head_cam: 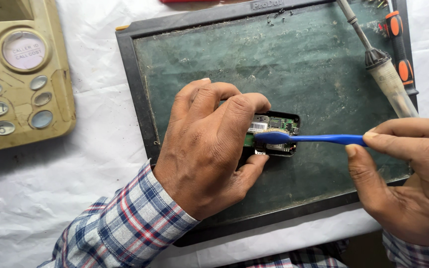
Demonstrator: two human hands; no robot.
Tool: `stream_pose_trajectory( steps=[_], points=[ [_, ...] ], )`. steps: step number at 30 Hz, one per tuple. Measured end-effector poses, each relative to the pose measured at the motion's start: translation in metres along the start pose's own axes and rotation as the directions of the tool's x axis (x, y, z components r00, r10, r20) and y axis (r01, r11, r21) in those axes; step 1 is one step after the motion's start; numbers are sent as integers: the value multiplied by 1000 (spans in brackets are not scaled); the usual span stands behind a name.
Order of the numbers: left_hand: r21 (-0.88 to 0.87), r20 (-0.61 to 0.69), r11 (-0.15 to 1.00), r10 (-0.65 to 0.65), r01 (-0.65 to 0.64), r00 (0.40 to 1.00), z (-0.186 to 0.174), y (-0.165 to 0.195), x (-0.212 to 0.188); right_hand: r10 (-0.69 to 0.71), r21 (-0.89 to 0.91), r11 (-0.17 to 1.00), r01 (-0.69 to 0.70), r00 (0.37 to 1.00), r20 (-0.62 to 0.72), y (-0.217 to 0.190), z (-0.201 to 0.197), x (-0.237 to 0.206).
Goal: The person holds a disassembled mobile phone on a work mat and brushes its exposed circuit board with a toothbrush, then uses a soldering iron to touch and work on the board's components, alternating between brushing and soldering-iron contact on different parts of the board.
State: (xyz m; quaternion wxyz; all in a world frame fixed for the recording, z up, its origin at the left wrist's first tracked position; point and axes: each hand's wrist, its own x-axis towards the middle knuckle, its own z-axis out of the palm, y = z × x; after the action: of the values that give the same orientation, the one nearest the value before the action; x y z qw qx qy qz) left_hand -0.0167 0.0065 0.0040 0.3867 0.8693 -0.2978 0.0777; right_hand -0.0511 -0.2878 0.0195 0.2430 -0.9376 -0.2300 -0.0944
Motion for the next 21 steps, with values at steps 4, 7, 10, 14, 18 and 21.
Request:
stream_pose_trajectory(
  steps=[4, 7, 10, 14, 18, 21],
  points=[
    [3, 0, 1000, 0, 0, 1000, 1, 0, 0, -9, -11, 1000, 9, 1000, 22, 3, -3, -1],
    [-1, 0, 1000, 8, -8, 1000, 1, -1, 1, -20, -50, 999, 22, 998, 56, 8, -6, -2],
    [3, 7, 1000, -2, 2, 1000, 0, 0, 1, -14, -50, 999, 16, 999, 42, 8, -5, -3],
    [1, 3, 1000, -2, 2, 1000, 0, 0, 1, -4, -18, 1000, 4, 1000, 18, 3, -4, 0],
    [-1, -3, 1000, 0, 0, 1000, 0, 0, 1, 105, 77, 991, -105, 994, 8, 0, -2, 3],
    [-1, -2, 1000, 1, -1, 1000, -1, 0, 1, 49, 10, 999, -49, 999, 21, 1, -3, 2]
  ],
)
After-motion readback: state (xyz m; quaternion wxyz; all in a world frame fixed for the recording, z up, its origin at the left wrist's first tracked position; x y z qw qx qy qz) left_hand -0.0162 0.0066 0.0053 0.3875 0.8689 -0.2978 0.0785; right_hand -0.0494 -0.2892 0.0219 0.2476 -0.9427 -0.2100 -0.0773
